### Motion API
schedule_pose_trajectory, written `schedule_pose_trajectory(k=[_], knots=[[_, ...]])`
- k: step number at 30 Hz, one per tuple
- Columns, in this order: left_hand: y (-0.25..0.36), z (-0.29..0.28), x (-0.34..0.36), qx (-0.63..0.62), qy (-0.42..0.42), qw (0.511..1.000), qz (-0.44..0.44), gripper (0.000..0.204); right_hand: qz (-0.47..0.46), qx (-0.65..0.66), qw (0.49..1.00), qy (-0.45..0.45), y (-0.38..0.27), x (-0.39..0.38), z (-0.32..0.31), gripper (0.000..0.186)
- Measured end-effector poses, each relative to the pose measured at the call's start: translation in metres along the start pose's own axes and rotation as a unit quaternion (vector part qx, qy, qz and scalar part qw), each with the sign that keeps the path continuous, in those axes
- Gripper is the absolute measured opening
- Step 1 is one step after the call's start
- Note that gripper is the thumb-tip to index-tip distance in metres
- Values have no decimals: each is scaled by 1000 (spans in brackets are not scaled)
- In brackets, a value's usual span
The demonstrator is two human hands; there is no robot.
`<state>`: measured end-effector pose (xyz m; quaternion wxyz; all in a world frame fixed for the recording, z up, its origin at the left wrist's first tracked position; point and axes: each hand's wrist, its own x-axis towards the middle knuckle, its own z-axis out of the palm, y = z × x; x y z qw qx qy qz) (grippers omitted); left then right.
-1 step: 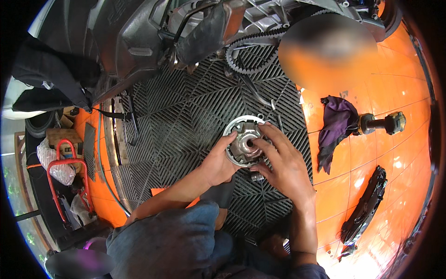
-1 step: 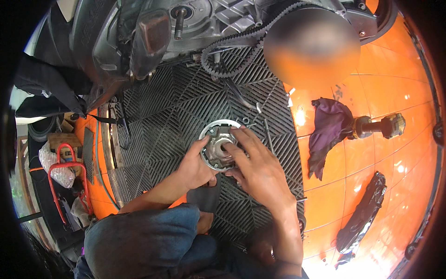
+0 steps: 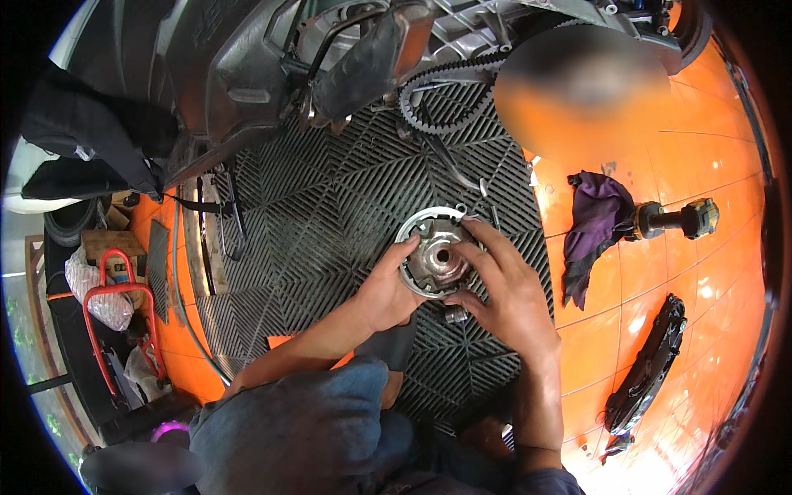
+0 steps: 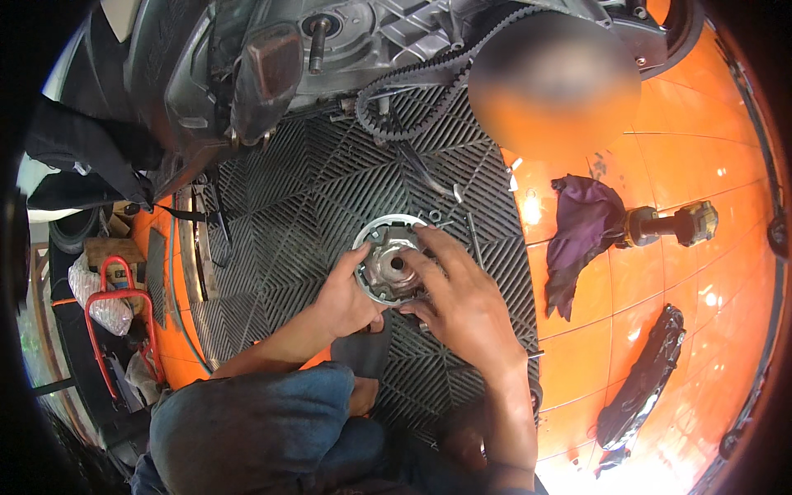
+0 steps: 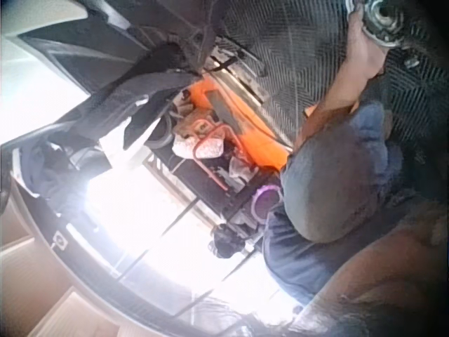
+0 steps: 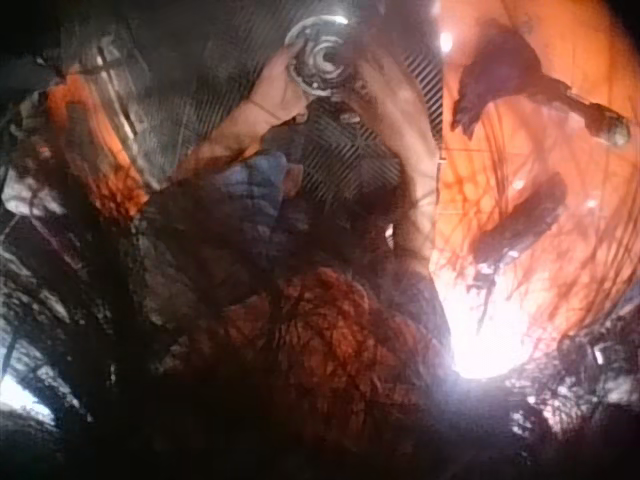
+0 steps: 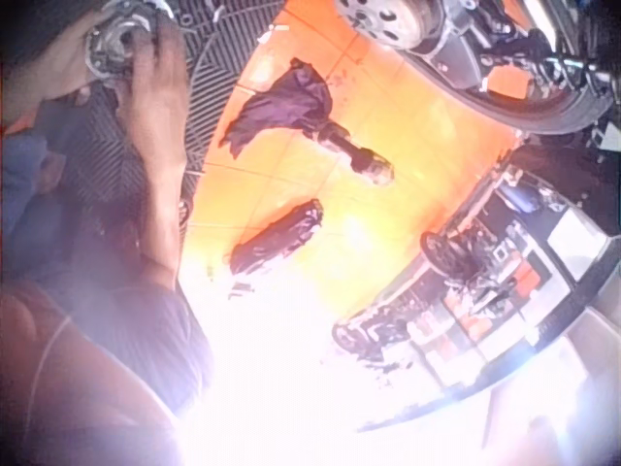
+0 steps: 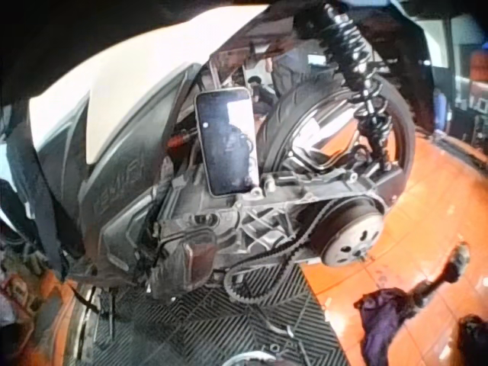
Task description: The person sits on the floor of a workshop and works on the exposed engine of a white motorcycle. They handle various metal engine components, including a clutch basket and a fan-like part, fitting them into the engine casing by hand.
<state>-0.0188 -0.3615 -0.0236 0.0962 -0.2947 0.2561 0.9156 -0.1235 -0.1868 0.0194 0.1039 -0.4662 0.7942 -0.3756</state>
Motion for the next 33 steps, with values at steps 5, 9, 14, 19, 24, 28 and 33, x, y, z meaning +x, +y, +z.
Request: schedule_pose_trajectory(k=[5, 9, 14, 19, 24, 28, 33], knots=[[6, -10, -2, -74, -137, 988, -13, 51, 13, 33, 999, 32, 11, 1, -9, 83], [9, -6, -10, -67, -121, 990, -24, 49, -8, 21, 1000, 14, 9, -1, -12, 91], [10, 2, -13, -67, -105, 992, -11, 48, -11, 35, 999, 17, 13, -7, -6, 95], [30, 11, -22, -65, -127, 990, -25, 65, -46, 52, 996, 55, 5, 5, -5, 93], [52, 27, -27, -84, -79, 993, -40, 86, -58, 53, 992, 102, -11, 19, -4, 86], [61, 26, -30, -66, -123, 990, -33, 85, -70, 47, 991, 104, -21, 27, -7, 86], [63, 23, -29, -156, -279, 947, -5, 69, -76, 53, 990, 105, -24, 30, -6, 84]])
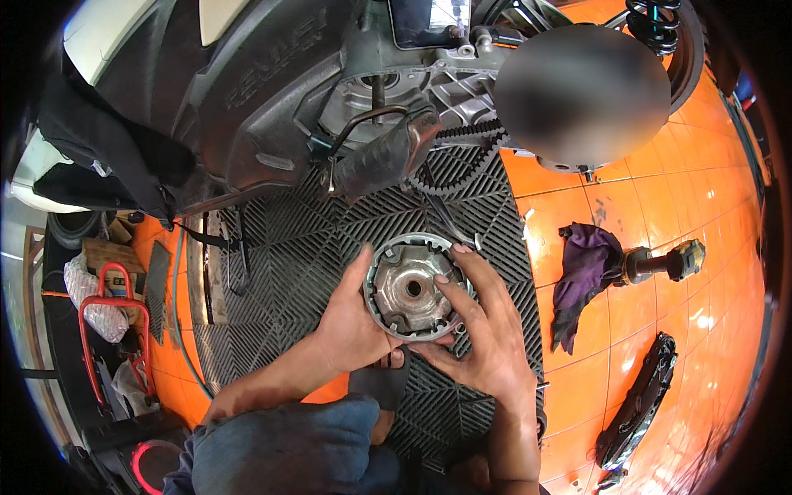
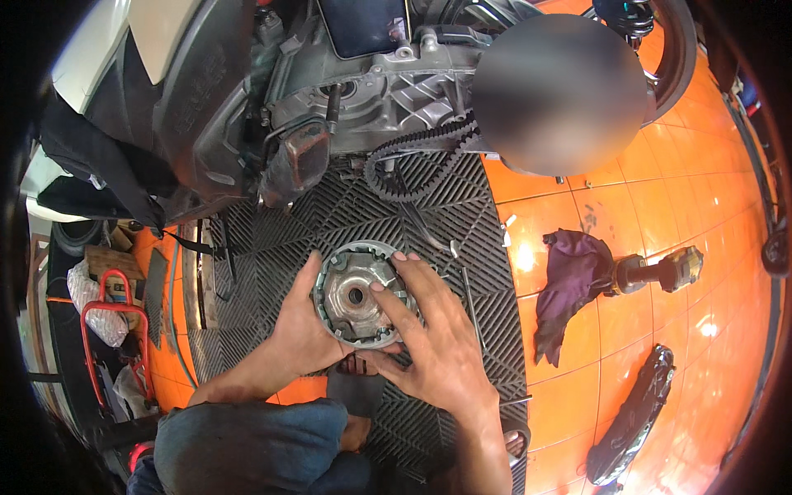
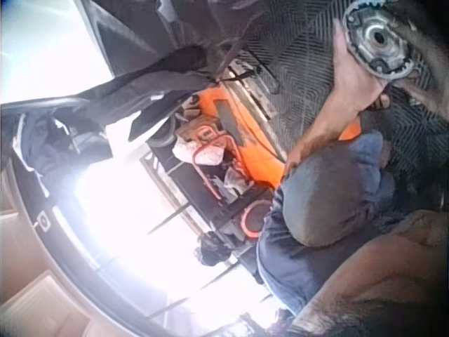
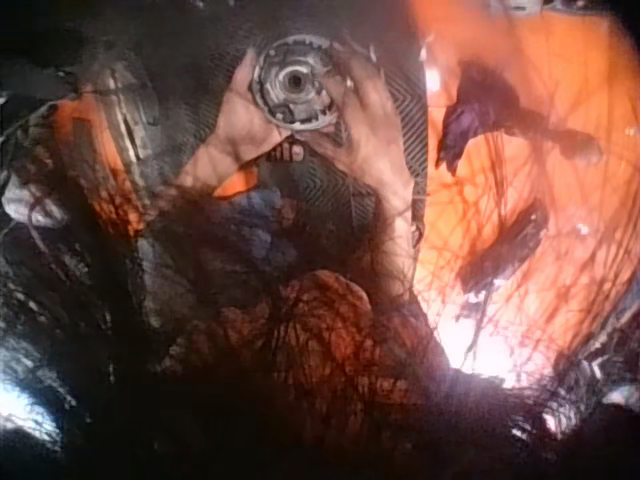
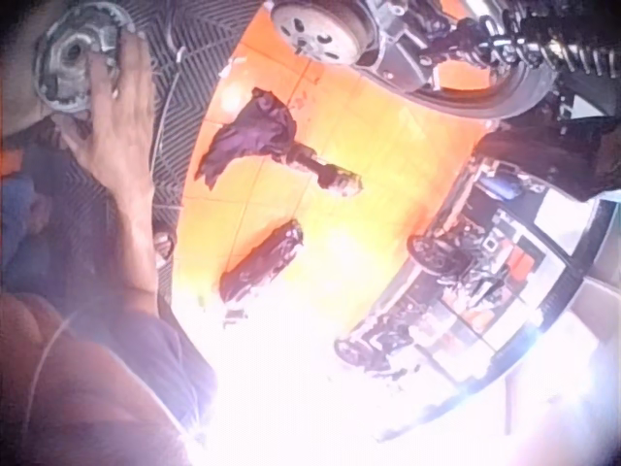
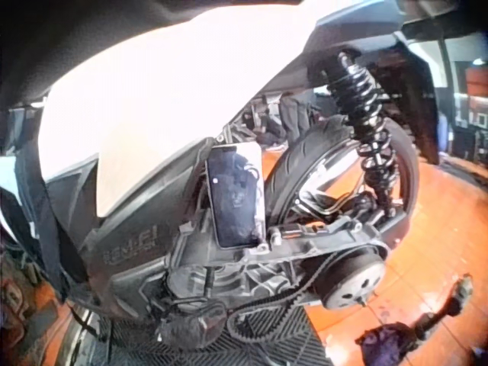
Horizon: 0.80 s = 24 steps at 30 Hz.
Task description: The person sits on the floor of a workshop and works on the exposed engine of a white motorcycle. They handle various metal engine components, including a clutch basket and a fan-like part, fitting them into the engine casing by hand.
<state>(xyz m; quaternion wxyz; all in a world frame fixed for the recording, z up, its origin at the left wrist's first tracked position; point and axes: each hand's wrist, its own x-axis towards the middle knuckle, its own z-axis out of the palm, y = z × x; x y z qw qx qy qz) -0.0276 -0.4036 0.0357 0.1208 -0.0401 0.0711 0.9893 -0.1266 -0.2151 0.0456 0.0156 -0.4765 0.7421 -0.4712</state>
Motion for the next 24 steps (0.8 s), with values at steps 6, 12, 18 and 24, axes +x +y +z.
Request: schedule_pose_trajectory(k=[6, 12, 18, 24], knots=[[-5, 7, -7, 77, 63, 994, 53, 46, -1, -61, 997, -43, -8, 0, -5, 69], [-21, 21, 5, 144, 294, 943, 68, 66, 46, -89, 989, -105, -20, 5, -6, 59], [-25, 12, 4, 144, 270, 949, 77, 67, 44, -188, 972, -134, -30, 6, -12, 55], [-13, 10, 1, 178, 282, 942, 18, 73, 31, -91, 994, -59, -15, -1, -26, 54]])
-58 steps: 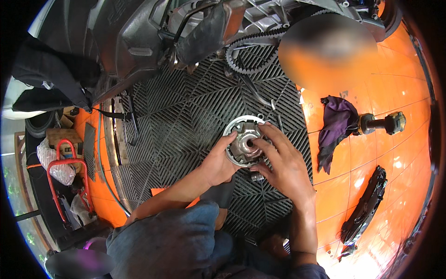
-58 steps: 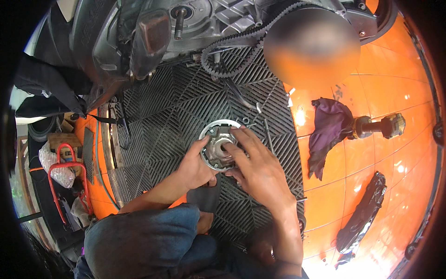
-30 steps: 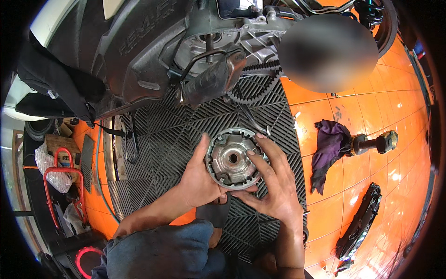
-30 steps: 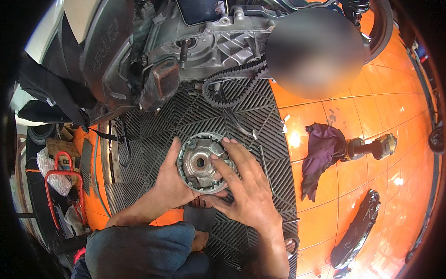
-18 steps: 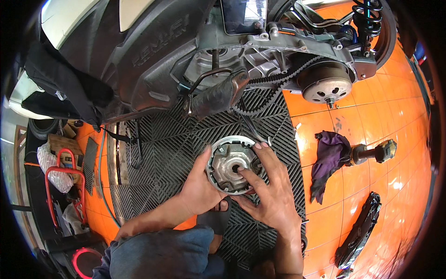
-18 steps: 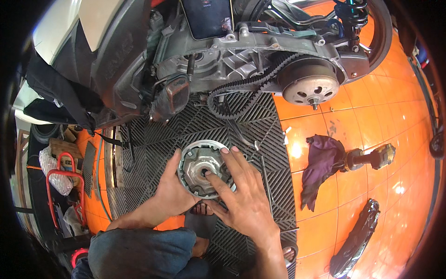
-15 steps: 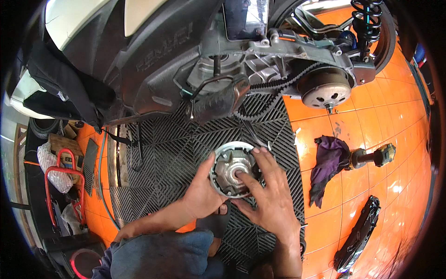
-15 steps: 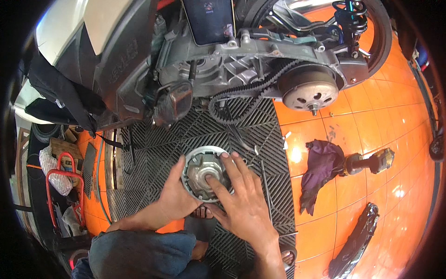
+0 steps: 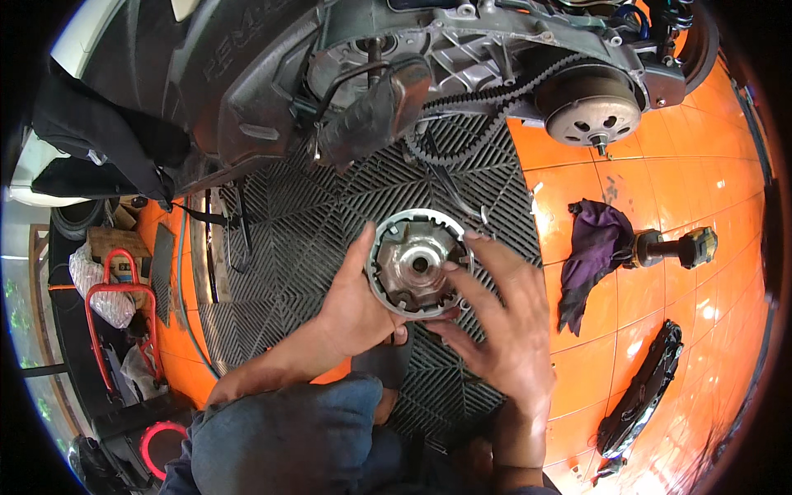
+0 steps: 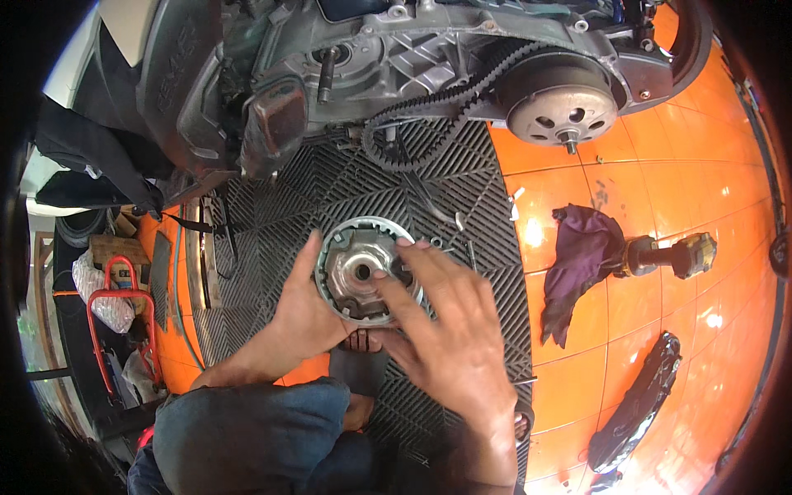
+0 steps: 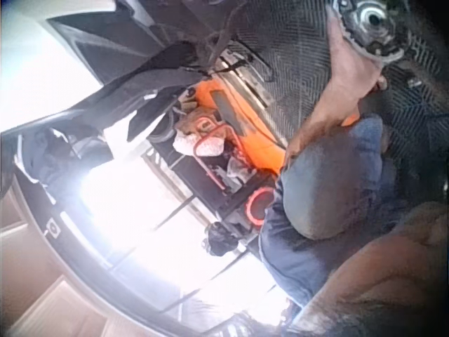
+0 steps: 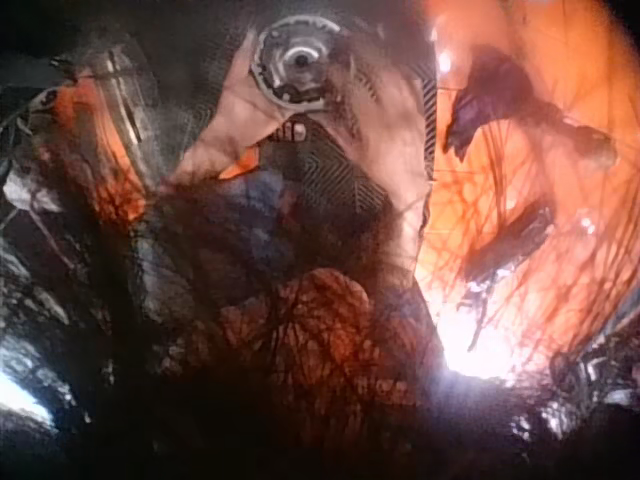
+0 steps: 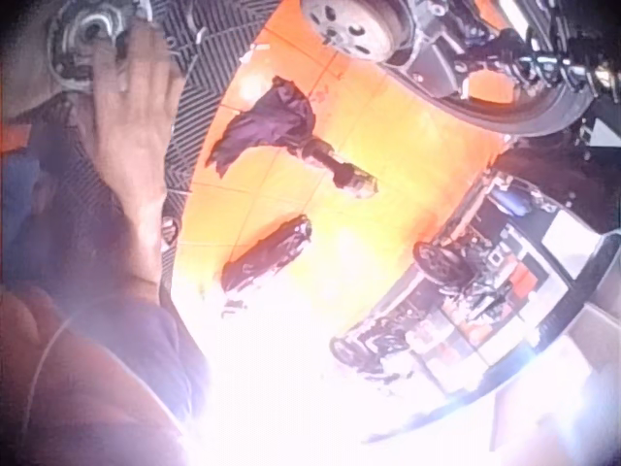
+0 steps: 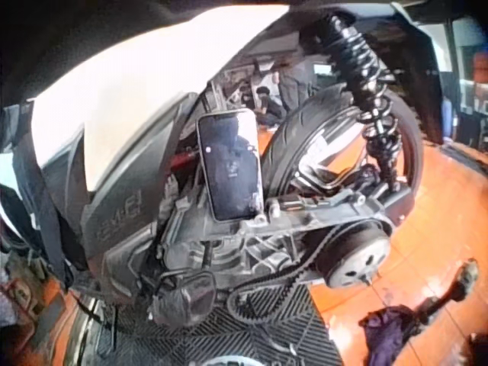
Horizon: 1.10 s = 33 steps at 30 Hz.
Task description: The person sits on the floor of a workshop and works on the exposed engine of a white motorcycle. They handle various metal engine components, including a clutch basket and a fan-like part, fitting them into the engine casing by hand.
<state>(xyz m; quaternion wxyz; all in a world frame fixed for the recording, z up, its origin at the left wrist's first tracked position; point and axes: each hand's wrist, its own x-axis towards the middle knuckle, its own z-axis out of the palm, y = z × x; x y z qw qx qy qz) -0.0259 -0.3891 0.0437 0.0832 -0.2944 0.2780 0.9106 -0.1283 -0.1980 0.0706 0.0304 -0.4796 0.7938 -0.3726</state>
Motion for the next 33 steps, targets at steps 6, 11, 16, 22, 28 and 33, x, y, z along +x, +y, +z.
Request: schedule_pose_trajectory(k=[6, 11, 16, 22, 28, 33], knots=[[6, -11, 3, -137, -105, 985, -9, 73, -68, -27, 995, -61, 17, -5, 5, 58], [19, -10, 10, -117, -123, 985, 7, 73, -165, -173, 971, 10, 32, 10, 29, 46], [37, -9, 18, -85, -64, 993, 53, 73, -227, -194, 954, 31, 50, 46, 45, 46], [41, -15, 18, -81, -74, 991, 72, 72, -234, -178, 956, 15, 51, 53, 39, 48], [32, -8, 11, -112, -61, 990, 57, 75, -158, -93, 977, 111, 52, 29, 58, 54], [24, -11, 10, -129, -115, 984, 33, 70, -70, -41, 976, 201, 65, 7, 67, 58]])
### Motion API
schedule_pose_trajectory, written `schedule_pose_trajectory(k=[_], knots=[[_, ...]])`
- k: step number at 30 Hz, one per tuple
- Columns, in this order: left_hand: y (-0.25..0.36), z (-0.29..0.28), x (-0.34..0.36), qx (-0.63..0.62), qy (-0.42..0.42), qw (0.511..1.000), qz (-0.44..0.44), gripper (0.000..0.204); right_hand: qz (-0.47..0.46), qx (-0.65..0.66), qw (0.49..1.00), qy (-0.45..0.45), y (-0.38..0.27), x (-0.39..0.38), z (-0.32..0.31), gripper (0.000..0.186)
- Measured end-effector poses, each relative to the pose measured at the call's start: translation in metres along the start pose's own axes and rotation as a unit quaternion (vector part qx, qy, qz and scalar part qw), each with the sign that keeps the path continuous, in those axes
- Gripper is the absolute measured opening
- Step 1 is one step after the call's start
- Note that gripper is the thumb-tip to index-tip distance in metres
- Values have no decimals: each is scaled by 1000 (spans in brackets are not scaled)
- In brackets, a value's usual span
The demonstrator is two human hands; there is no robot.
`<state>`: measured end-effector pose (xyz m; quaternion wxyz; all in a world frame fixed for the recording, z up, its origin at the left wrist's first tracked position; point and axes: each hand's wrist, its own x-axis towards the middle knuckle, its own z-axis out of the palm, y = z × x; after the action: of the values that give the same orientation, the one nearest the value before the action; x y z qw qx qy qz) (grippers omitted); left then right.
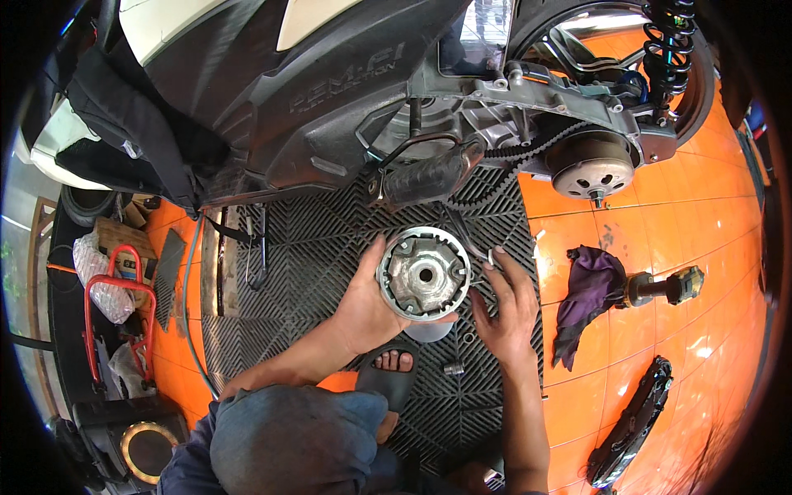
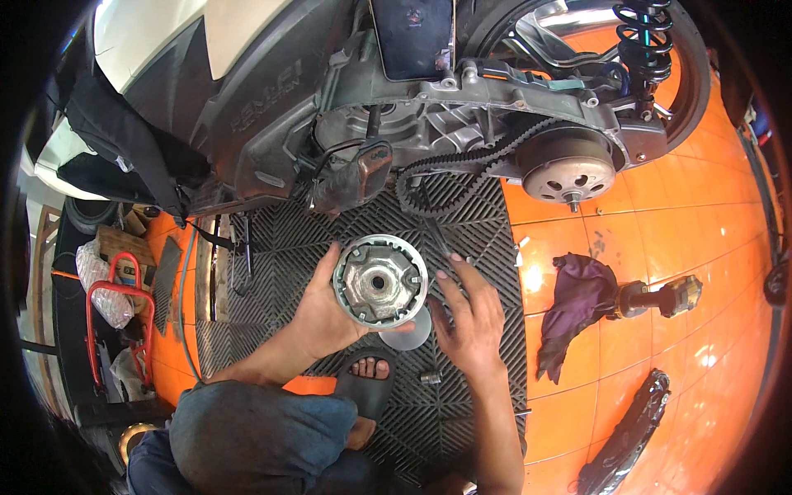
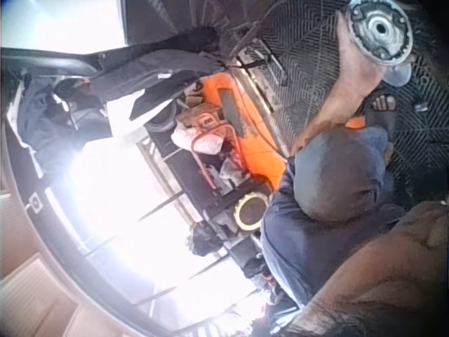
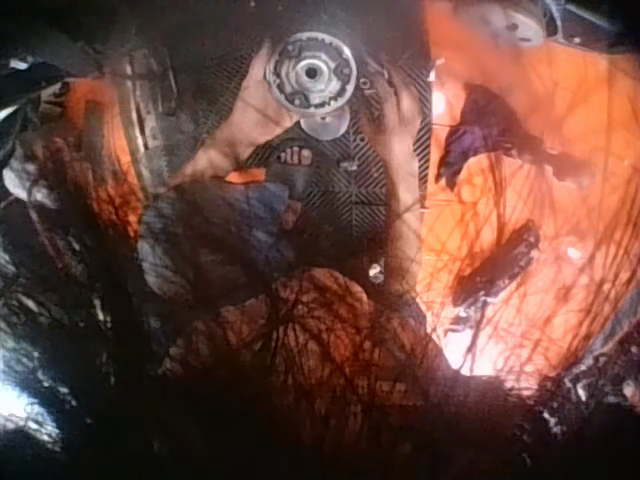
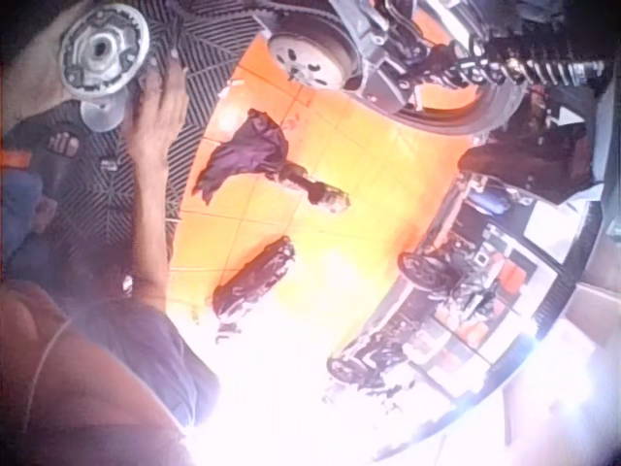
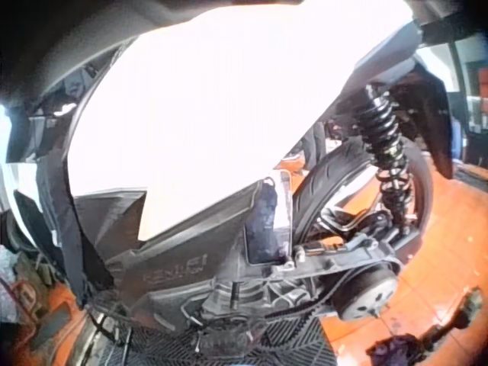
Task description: The person sits on the floor of a workshop and works on the exposed engine of a white motorcycle. They handle various metal engine components, including a clutch basket and a fan-like part, fitting them into the engine casing by hand.
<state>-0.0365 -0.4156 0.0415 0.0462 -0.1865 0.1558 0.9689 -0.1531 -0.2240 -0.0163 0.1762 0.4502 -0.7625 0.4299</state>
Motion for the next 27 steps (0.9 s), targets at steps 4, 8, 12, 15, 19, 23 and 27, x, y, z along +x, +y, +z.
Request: schedule_pose_trajectory(k=[4, 8, 12, 15, 19, 23, 27], knots=[[-7, 2, -2, 3, 2, 1000, 10, 65, 44, 16, 998, 29, -3, -7, -7, 53], [-8, 0, 1, 15, -4, 999, 28, 63, 40, 30, 999, 5, -10, -5, -11, 51], [-23, -6, 3, 264, 33, 953, 144, 61, 215, 145, 966, -17, -33, 4, -20, 46], [-25, -2, 2, -30, -1, 992, 121, 61, 126, 53, 991, 15, -49, 5, -19, 46], [-29, -12, 6, -22, 41, 989, 137, 61, 112, 27, 990, -85, -86, 12, -6, 71], [-33, -5, 9, -15, 43, 985, 166, 63, 157, 14, 986, -59, -92, 16, 6, 83], [-34, -6, 8, -26, 30, 982, 183, 64, 224, 69, 971, -46, -94, 16, 14, 99]])
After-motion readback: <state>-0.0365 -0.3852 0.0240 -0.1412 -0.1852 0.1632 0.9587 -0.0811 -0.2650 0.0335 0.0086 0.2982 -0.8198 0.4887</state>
